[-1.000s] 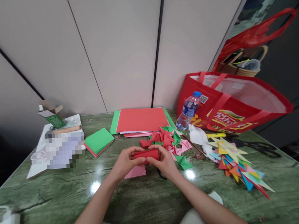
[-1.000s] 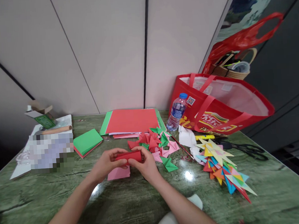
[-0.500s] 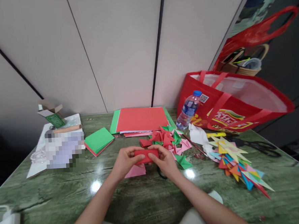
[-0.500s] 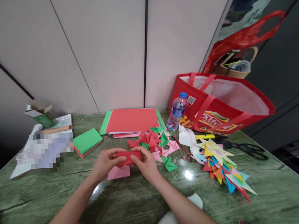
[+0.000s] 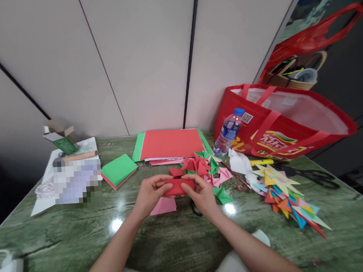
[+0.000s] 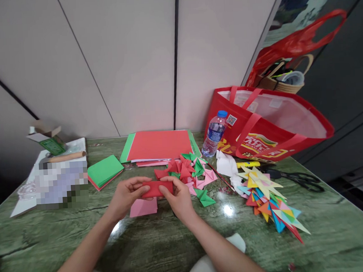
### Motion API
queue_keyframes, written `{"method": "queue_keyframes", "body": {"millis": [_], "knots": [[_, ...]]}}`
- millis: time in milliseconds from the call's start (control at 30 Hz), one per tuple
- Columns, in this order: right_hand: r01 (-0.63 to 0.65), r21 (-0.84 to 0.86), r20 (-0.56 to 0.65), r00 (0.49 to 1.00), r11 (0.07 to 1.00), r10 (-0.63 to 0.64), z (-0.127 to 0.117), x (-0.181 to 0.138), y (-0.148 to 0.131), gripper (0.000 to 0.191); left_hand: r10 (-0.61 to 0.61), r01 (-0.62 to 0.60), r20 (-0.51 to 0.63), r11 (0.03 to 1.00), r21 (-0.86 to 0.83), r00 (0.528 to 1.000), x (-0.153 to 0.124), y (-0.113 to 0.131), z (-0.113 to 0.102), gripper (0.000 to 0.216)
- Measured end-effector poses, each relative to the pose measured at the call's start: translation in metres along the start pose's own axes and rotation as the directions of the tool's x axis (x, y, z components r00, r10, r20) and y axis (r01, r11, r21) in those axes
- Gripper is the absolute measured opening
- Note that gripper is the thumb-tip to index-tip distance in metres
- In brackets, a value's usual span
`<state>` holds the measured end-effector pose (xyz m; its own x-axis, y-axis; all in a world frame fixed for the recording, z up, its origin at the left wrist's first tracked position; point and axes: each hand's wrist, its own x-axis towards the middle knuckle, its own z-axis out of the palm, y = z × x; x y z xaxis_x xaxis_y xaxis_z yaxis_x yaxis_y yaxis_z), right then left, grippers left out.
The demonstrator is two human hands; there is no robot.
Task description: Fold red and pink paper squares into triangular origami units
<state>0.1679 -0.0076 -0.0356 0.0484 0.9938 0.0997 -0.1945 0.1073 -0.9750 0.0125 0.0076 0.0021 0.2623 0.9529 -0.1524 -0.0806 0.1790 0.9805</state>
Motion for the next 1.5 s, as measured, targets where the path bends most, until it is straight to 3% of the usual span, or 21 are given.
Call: {"method": "queue_keyframes", "body": {"millis": [633,900,1100,1500], "knots": [[0.087,-0.106,-0.025,0.996,0.991,-0.090,-0.001,-0.004,-0.006,0.020,0.078,-0.077,0.035,0.996,-0.044,0.996,0.000,-0.003,0.002,0.023],[0.076,-0.104,-0.029,0.996,0.992,-0.079,-0.002,-0.004,-0.005,0.020,0.102,-0.102,0.005,0.995,-0.021,0.995,-0.001,-0.003,0.003,0.019],[0.044,-0.020,-0.063,0.997,0.999,-0.045,0.000,-0.005,-0.008,0.032,0.100,-0.100,-0.012,0.995,-0.024,0.995,-0.001,0.000,0.005,0.018],[0.025,-0.027,-0.082,0.996,0.999,-0.027,0.001,-0.004,-0.009,0.030,0.134,-0.134,-0.028,0.991,0.003,0.991,-0.003,0.002,0.006,0.017]]}}
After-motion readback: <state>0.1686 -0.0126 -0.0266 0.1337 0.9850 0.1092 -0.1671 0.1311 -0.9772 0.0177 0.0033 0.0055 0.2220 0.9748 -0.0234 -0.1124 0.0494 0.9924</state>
